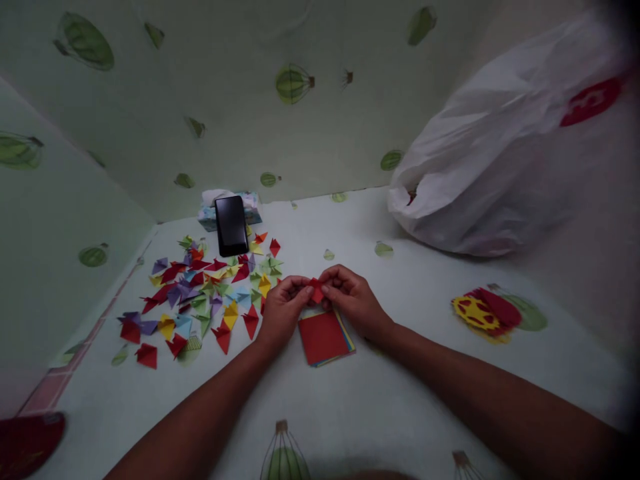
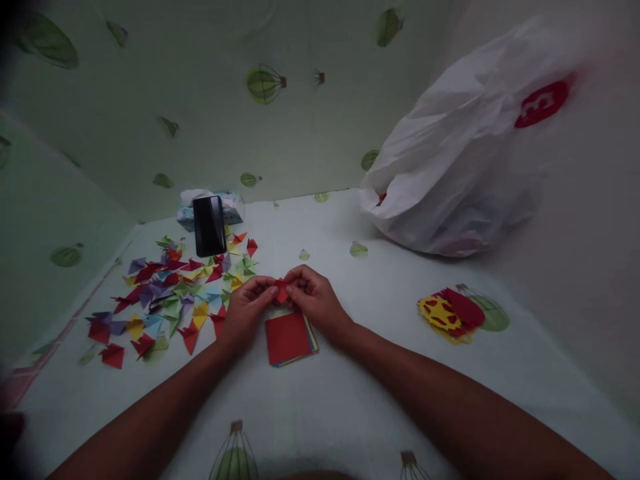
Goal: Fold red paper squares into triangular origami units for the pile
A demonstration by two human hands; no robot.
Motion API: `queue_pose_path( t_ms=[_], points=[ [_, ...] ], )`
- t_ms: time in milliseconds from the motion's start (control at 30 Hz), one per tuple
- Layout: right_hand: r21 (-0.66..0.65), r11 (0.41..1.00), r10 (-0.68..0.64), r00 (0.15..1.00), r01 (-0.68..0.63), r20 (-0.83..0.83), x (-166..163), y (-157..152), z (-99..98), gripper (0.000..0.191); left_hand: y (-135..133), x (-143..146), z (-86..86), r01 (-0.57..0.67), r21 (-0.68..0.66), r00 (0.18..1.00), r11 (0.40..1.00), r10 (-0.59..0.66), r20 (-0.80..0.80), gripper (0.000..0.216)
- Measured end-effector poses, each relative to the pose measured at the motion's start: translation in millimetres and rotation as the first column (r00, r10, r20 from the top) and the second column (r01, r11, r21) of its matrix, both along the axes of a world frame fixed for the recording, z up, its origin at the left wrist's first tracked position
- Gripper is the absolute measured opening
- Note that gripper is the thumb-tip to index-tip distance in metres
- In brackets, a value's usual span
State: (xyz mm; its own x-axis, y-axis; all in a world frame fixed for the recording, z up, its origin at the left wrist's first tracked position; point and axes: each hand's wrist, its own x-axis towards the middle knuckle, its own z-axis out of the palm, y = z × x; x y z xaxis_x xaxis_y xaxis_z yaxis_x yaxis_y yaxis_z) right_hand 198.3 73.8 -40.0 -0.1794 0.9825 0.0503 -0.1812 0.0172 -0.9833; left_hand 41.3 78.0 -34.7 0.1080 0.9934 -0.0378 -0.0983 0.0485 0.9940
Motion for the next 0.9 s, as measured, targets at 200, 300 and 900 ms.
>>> queue_pose_path(
  t_ms=[200, 300, 900],
  points=[
    [-0.006, 1.000, 0.002, 1.000, -0.002, -0.007, 0.9, -1.8, 3.7, 0.008, -1.5, -0.1, -0.5, -0.026, 0.004, 0.999, 1.000, 0.026, 0.024, 0.016],
    [0.003, 1.000, 0.013, 1.000, -0.013, 0.005, 1.0, -2.1, 5.1, 0.007, -1.6, -0.1, -1.2, -0.033, -0.008, 0.998, 0.999, 0.033, 0.051, 0.016],
    [-0.005, 0.999, 0.035, 0.999, -0.035, -0.028, 5.7, 0.5, 0.3, 0.010, 0.9, -1.5, -2.4, -0.027, -0.037, 0.999, 0.999, 0.028, 0.032, 0.016]
  ],
)
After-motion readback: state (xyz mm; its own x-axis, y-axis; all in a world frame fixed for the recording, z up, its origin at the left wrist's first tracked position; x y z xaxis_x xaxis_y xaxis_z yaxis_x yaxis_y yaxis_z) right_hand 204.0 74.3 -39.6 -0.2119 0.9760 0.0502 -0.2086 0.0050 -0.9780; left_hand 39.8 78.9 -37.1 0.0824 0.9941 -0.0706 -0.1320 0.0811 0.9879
